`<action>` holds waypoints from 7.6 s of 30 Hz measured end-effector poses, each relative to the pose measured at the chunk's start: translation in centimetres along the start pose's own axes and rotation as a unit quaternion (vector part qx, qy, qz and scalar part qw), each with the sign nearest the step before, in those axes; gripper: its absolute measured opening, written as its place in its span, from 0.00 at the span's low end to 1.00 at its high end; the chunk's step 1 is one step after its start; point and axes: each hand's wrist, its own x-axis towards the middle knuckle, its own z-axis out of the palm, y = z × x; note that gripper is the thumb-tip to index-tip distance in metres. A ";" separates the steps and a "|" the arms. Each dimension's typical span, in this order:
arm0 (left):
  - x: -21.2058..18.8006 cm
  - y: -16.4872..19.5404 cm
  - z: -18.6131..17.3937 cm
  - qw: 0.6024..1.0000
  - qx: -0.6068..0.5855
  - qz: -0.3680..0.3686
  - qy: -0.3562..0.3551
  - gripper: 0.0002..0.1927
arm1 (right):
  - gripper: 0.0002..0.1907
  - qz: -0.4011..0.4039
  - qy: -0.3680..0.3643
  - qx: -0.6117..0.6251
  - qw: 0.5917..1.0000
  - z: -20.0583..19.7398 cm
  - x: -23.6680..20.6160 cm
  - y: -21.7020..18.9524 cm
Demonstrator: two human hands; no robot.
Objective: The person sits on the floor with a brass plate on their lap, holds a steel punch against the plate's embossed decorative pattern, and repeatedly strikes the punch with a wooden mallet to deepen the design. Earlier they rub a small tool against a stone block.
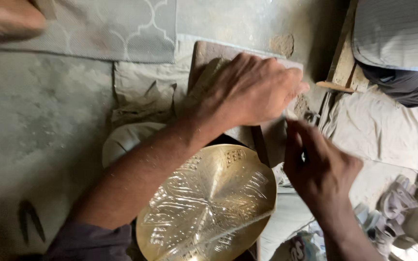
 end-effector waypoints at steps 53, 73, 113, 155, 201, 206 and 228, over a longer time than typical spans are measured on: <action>-0.4 -1.4 -0.3 0.998 0.037 -0.040 -0.041 0.23 | 0.06 0.031 0.013 -0.021 0.999 -1.1 -1.5 -1.7; -1.0 -0.6 -1.1 0.998 0.048 -0.021 -0.042 0.23 | 0.03 0.036 -0.005 -0.010 0.999 -0.6 0.4 -0.9; -39.9 13.7 -2.9 0.539 0.254 -0.763 0.251 0.51 | 0.08 0.346 0.100 0.389 0.848 -1.1 -23.3 1.9; -22.5 20.6 0.4 0.849 -0.296 -0.369 0.236 0.16 | 0.50 0.285 -0.288 0.209 0.890 10.4 -28.5 1.5; -20.3 16.3 2.9 0.968 -0.008 -0.251 0.023 0.14 | 0.20 -0.182 -0.077 -0.099 0.975 -2.8 -7.3 7.4; -20.5 16.2 3.0 0.974 -0.012 -0.220 0.046 0.14 | 0.19 -0.055 -0.081 0.273 0.957 -2.2 -7.4 7.9; -20.3 15.6 2.7 0.978 -0.019 -0.208 0.022 0.11 | 0.23 -0.154 -0.061 0.068 0.984 -0.8 -7.4 8.1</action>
